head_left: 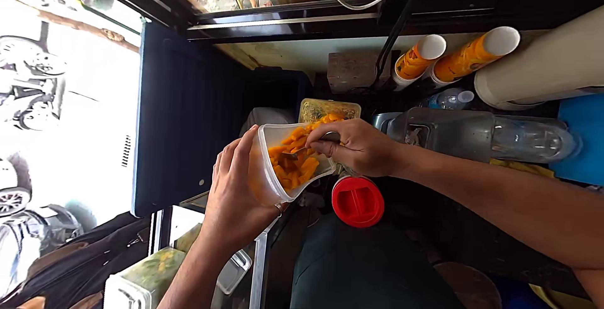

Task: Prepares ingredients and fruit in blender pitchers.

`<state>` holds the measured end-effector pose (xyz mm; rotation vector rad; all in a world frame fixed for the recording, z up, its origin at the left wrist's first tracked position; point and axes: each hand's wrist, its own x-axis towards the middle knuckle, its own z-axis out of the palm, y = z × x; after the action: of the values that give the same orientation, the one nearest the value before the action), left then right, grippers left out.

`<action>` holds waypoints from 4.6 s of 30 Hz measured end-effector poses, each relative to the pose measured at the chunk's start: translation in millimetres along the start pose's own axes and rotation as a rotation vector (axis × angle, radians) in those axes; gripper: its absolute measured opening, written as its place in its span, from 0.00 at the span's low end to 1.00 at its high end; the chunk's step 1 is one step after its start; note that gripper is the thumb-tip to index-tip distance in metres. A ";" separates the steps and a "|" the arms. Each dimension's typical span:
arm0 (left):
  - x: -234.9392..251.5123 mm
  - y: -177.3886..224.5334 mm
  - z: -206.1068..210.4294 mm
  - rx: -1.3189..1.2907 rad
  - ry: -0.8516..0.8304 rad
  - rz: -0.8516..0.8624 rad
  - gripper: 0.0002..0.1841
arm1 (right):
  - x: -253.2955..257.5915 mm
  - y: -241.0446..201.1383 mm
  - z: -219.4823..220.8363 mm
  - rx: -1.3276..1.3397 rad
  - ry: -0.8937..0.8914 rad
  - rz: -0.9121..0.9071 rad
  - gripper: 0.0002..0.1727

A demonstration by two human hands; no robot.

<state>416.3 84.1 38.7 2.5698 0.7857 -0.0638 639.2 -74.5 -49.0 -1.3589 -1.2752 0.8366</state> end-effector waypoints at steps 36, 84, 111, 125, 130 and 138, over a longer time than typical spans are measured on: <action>-16.4 -10.7 4.6 0.001 0.036 -0.006 0.67 | -5.4 -21.9 -68.3 0.255 0.222 0.015 0.13; -452.5 -245.8 176.2 -0.931 0.799 -0.200 0.73 | 29.6 -123.1 388.2 -0.732 -1.001 -0.372 0.54; -434.9 -179.5 116.4 -1.455 1.070 -0.774 0.17 | 16.3 -63.9 392.4 0.264 -0.852 0.659 0.45; -270.6 -288.4 -74.9 -0.051 0.144 -0.519 0.20 | -5.5 -63.7 484.1 0.717 0.142 0.518 0.40; -260.7 -369.3 -102.7 -0.109 0.215 -0.645 0.20 | 68.8 -64.0 533.7 0.722 0.102 0.553 0.40; -331.2 -434.0 -118.3 -0.186 0.248 -0.782 0.26 | 94.9 -67.0 562.7 0.650 0.083 0.621 0.49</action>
<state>-105.7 282.6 25.5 1.9767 1.7534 0.0852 105.3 134.1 -87.7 -1.2235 -0.4192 1.4478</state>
